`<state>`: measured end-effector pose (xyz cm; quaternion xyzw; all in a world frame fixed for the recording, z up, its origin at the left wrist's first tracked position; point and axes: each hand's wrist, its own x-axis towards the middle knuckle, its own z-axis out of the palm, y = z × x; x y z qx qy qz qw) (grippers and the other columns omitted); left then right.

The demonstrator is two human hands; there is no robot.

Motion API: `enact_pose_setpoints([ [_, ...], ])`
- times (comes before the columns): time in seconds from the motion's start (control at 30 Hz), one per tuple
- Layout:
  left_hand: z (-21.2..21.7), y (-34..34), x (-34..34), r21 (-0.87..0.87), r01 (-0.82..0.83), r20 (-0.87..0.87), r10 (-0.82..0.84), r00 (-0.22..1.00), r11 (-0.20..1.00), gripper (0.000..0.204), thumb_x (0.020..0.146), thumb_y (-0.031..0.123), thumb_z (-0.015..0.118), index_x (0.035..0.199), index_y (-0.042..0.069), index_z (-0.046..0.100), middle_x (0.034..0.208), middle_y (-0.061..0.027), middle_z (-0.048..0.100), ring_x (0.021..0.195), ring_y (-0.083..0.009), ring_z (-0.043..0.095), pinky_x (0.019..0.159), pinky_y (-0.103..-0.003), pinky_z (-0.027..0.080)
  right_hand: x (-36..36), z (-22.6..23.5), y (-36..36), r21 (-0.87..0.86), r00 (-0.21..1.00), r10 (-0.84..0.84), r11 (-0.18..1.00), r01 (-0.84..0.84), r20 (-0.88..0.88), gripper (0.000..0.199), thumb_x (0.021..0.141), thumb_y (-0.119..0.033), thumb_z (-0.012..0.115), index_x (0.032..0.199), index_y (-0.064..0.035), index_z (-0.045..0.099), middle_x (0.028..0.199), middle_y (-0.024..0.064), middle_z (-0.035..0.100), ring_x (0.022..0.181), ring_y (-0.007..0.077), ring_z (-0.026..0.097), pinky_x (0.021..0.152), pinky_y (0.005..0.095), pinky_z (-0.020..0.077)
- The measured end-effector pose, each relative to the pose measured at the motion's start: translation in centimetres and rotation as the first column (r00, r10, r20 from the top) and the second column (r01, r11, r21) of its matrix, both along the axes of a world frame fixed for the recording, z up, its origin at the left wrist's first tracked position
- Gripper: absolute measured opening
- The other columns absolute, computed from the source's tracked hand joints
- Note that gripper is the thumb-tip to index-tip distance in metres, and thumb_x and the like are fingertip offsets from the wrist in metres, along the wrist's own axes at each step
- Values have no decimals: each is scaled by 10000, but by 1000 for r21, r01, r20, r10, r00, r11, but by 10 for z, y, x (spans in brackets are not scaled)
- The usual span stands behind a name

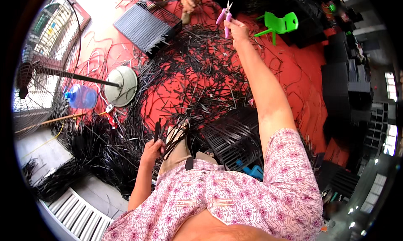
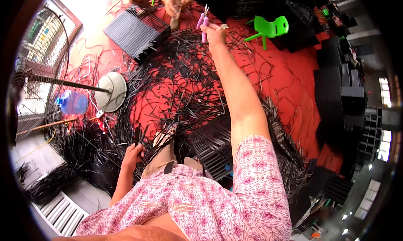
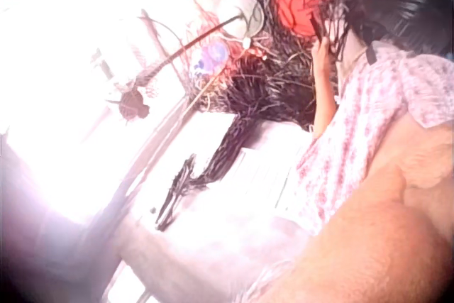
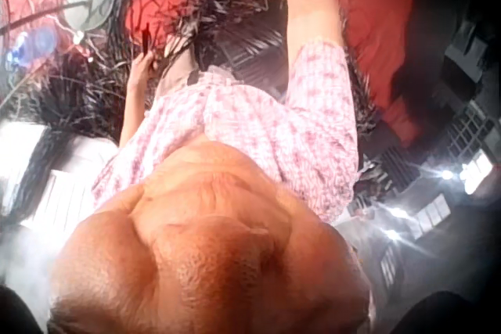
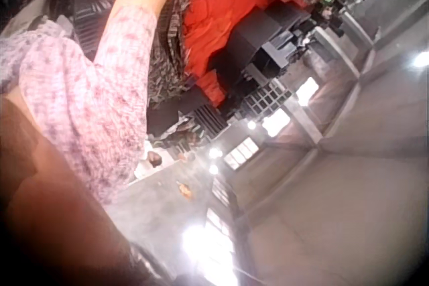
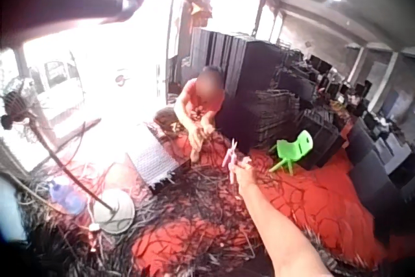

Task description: The person assembles a black plastic basket using a cordless nail gun. They align the basket frame and drive nails into the joints to secure the structure. The person also uses pliers to trim excess material from the basket frame. The task is performed in a workshop environment with piles of materials visible.

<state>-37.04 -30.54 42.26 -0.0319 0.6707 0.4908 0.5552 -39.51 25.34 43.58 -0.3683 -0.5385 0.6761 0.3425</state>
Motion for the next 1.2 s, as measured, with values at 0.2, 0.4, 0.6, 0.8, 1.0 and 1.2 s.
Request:
enact_pose_setpoints([
  [0.2, 6, -28, 4, -78, -161, 119, 170, 978, 984, 245, 945, 305, 568, 828, 94, 612, 589, 31, 543, 434, -38, 355, 415, -210, 235, -127, -27, 22, 3, 988, 102, 995, -103, 116, 292, 756, -72, 775, 1035, -35, 696, 761, 2, 663, 569, 100, 563, 467, 238, 416],
  [0.4, 19, -31, -7, -108, -237, 125, 249, 960, 966, 258, 953, 306, 558, 841, 86, 632, 597, 39, 549, 441, -26, 351, 419, -193, 243, -195, -46, 43, 104, 974, 164, 978, -181, 154, 288, 759, -84, 777, 1018, 15, 702, 825, 3, 661, 683, 92, 573, 588, 239, 448],
  [0.6, 45, -8, -38, -41, -222, 57, 224, 973, 974, 260, 958, 285, 542, 858, 63, 636, 619, 32, 554, 477, -26, 386, 454, -184, 266, -227, -35, 47, 356, 944, 117, 906, -228, 307, 296, 733, -90, 777, 997, 18, 700, 797, -7, 652, 673, 103, 573, 603, 261, 464],
  [0.8, 66, 46, -63, -24, -145, -18, 144, 989, 989, 250, 935, 293, 530, 821, 87, 615, 623, 34, 537, 511, -40, 405, 478, -201, 286, -155, -53, 35, 201, 924, 253, 927, -316, 286, 548, 817, -103, 692, 1304, 51, 494, 1122, 104, 638, 871, 148, 635, 708, 271, 514],
  [1.0, 79, 122, -62, 395, -122, 167, 60, 984, 910, 273, 964, 289, 537, 893, 38, 619, 605, 27, 494, 548, -78, 441, 541, -221, 327, 97, -16, -128, -178, 974, 146, 977, -115, 172, 347, 811, -117, 719, 1126, 10, 647, 923, 30, 679, 722, 107, 616, 619, 245, 466],
  [1.2, 76, 186, -15, 437, 61, 359, -236, 903, 897, 294, 974, 277, 529, 955, 10, 648, 569, 44, 408, 512, -64, 360, 501, -226, 283, 326, 25, -262, -410, 891, -257, 815, 408, 375, 322, 879, -114, 665, 1178, -7, 614, 998, 62, 672, 740, 84, 613, 512, 180, 387],
])
